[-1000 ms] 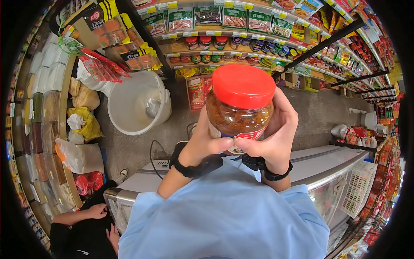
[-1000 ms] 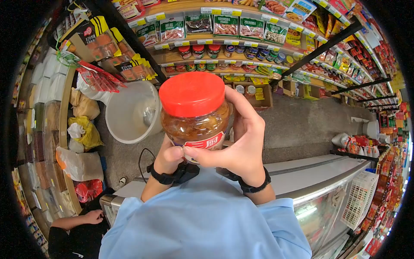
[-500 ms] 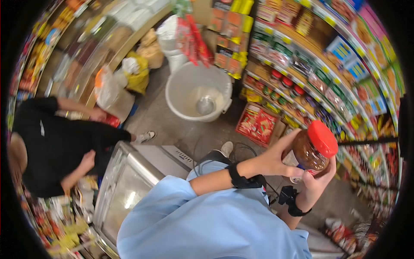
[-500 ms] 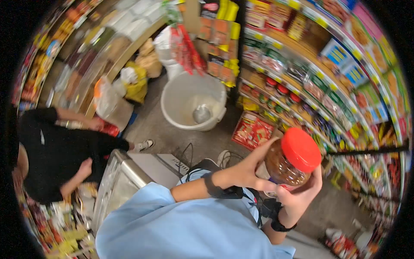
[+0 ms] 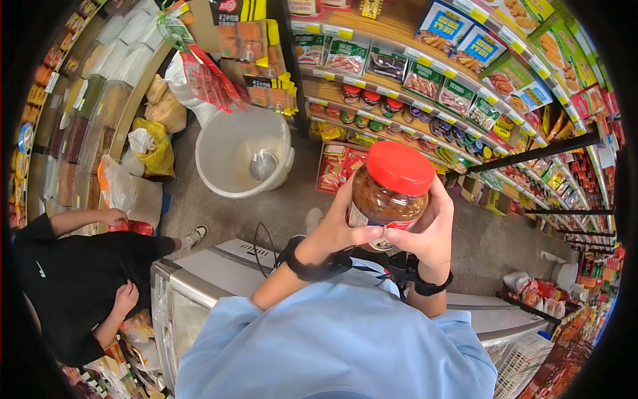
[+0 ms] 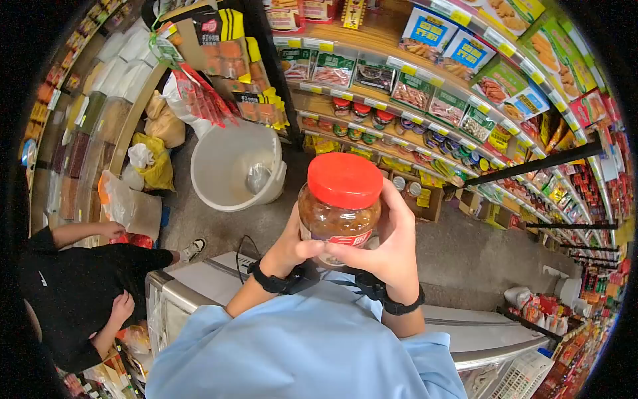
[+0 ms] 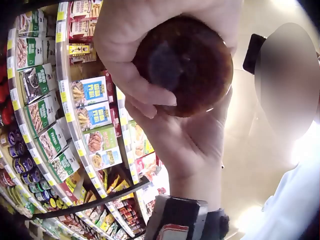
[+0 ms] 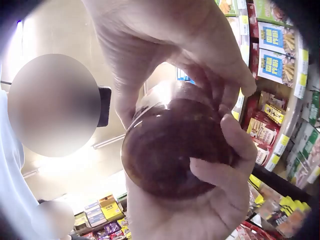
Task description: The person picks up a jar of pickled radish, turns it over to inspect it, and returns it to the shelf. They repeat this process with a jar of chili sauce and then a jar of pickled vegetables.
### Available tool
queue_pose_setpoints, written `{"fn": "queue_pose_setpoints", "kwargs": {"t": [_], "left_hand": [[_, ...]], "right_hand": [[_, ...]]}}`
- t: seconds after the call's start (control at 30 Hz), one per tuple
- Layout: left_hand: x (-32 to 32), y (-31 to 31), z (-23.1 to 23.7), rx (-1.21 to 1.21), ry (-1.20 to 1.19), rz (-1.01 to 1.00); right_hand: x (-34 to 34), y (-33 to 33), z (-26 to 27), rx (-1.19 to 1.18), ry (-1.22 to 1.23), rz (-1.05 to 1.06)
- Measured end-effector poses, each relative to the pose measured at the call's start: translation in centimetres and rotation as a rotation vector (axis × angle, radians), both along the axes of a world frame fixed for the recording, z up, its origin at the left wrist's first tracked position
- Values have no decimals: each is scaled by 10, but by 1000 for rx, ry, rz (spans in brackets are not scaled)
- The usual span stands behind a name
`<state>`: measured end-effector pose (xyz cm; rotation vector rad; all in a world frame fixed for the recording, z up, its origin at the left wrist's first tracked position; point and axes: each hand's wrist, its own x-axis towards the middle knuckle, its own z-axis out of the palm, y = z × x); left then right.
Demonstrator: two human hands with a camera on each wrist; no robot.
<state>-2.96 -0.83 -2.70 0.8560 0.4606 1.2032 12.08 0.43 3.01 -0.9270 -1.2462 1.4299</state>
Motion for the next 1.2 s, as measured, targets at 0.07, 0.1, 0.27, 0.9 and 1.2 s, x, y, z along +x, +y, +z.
{"fn": "queue_pose_setpoints", "kwargs": {"t": [0.07, 0.1, 0.27, 0.9, 1.2], "left_hand": [[16, 2, -1, -12, 9, 11], [25, 2, -2, -17, 13, 33], [76, 5, 4, 28, -27, -1], [235, -25, 2, 103, -37, 84], [365, -45, -27, -67, 156, 414]], "right_hand": [[16, 3, 2, -15, 1, 2], [24, 4, 2, -21, 2, 19], [86, 14, -5, -96, -35, 91], [279, 36, -55, -85, -68, 321], [377, 62, -56, -147, -142, 280]]}}
